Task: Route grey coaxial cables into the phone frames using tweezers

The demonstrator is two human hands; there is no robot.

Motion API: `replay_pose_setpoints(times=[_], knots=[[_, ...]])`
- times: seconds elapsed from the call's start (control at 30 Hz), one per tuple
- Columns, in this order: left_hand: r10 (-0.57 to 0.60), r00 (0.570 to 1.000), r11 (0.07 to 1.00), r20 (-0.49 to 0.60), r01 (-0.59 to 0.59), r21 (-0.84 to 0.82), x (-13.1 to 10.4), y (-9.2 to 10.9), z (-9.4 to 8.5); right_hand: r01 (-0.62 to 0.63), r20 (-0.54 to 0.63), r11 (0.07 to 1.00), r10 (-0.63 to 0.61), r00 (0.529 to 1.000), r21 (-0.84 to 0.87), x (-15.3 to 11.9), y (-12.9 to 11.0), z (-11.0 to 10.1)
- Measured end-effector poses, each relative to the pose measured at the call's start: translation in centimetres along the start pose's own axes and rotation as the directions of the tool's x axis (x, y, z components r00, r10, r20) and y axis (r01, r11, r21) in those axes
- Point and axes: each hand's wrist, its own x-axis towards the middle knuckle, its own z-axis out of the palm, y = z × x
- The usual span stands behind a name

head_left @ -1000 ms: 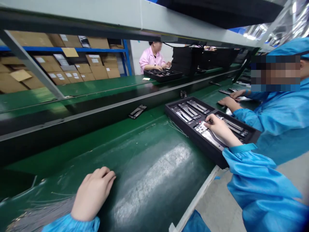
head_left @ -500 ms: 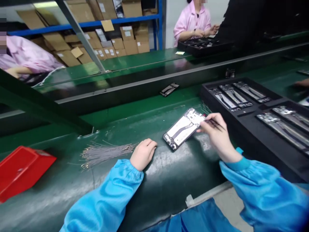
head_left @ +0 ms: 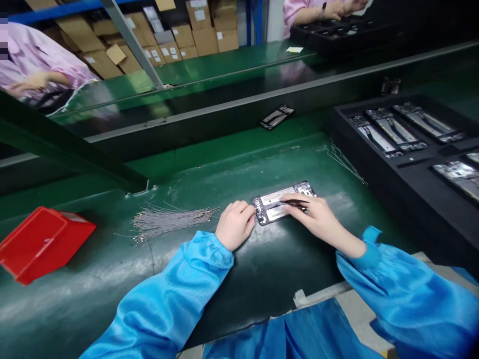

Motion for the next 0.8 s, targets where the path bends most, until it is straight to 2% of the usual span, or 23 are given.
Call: replay_pose_setpoints(times=[0.1,0.23,0.37,0.53,0.8], knots=[[-0.028,0.999,0.999,-0.015,0.029,0.017,-0.1,0.3,0.1,0.017,0.085,0.977,-0.036,0.996,0.211,2.1,-0.7,2.0],[-0.042,0.998,0.999,-0.038,0.043,0.033,-0.1,0.4,0.4,-0.041,0.111,0.975,0.017,0.994,0.219,3.1,-0.6,3.4],[-0.016,0.998,0.998,-0.064,0.020,0.057,-0.2,0.4,0.5,-0.007,0.058,0.974,-0.006,0.998,0.228,2.9,-0.5,3.6],[0.034,0.996,0.996,-0.081,-0.027,0.088,-0.2,0.5,0.5,0.014,0.063,0.963,-0.032,0.997,0.270,2.8,-0.3,3.7],[0.053,0.995,0.994,-0.085,-0.045,0.099,-0.3,0.4,0.6,0.056,0.074,0.964,-0.078,0.994,0.259,2.6,0.0,3.8]])
